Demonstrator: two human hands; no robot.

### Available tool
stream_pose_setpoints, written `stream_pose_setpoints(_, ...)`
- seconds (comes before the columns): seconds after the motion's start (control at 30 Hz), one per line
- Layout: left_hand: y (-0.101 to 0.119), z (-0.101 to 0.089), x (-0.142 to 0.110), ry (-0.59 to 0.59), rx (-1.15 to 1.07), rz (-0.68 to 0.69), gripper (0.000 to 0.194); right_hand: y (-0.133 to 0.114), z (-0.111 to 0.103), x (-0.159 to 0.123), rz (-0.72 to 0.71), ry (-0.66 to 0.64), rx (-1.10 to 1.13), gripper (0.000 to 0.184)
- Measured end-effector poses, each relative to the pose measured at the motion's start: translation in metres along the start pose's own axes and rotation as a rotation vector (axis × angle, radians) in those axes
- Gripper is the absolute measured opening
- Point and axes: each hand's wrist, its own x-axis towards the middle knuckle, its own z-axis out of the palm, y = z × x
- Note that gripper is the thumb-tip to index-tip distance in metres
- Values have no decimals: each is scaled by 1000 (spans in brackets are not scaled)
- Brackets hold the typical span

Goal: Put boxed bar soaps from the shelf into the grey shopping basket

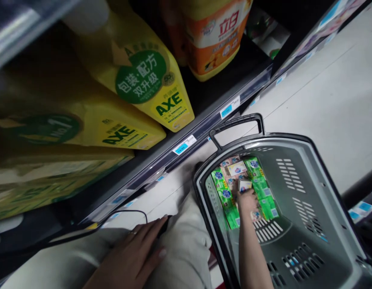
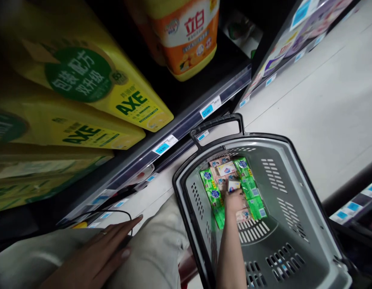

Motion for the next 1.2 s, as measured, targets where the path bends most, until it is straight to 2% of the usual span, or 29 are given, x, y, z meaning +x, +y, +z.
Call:
stream_pose_setpoints(0.07, -3, 3, 0, 15, 35, 22, 52, -11, -6, 9, -36, 53, -38, 66)
stream_pose_setpoints(0.23, -3, 3, -2, 29, 60, 35, 51, -30, -15, 27, -238, 53, -165, 55)
stream_pose_setpoints(0.4, 3, -1, -1, 45, 41, 32, 51, -32, -15, 29, -356, 89, -223, 47)
stream_pose_setpoints(0.5, 2, 0, 0, 18, 15, 24, 52, -24, -21, 26, -423, 128, -201, 45)
stream_pose_setpoints(0.57, 0, 1, 0, -12, 2, 3, 53, -10, -25, 25, -392, 213, -172, 46)
stream_pose_setpoints(0.63, -2, 4, -1, -27, -13, -18, 53, 10, -25, 28, -242, 296, -134, 56)
stream_pose_setpoints(0.7, -4, 6, -2, -19, -30, -21, 52, 32, -20, 35, -114, 268, -101, 72)
stream_pose_setpoints(0.77, -5, 7, -2, 5, -43, -7, 51, 50, -13, 44, -112, 187, -98, 86)
stream_pose_setpoints(0.83, -6, 7, -2, 29, -44, 3, 50, 59, -7, 54, -93, 144, -99, 88)
stream_pose_setpoints(0.93, -4, 4, -1, 37, -43, 2, 51, 58, -9, 61, 36, 152, -95, 83)
stream_pose_setpoints(1.07, 6, -5, 2, -21, -65, -49, 51, 55, -19, 55, -11, 191, -127, 79)
stream_pose_setpoints(1.2, 17, -15, 7, -117, -80, -125, 57, 71, -21, 42, -102, 291, -50, 79)
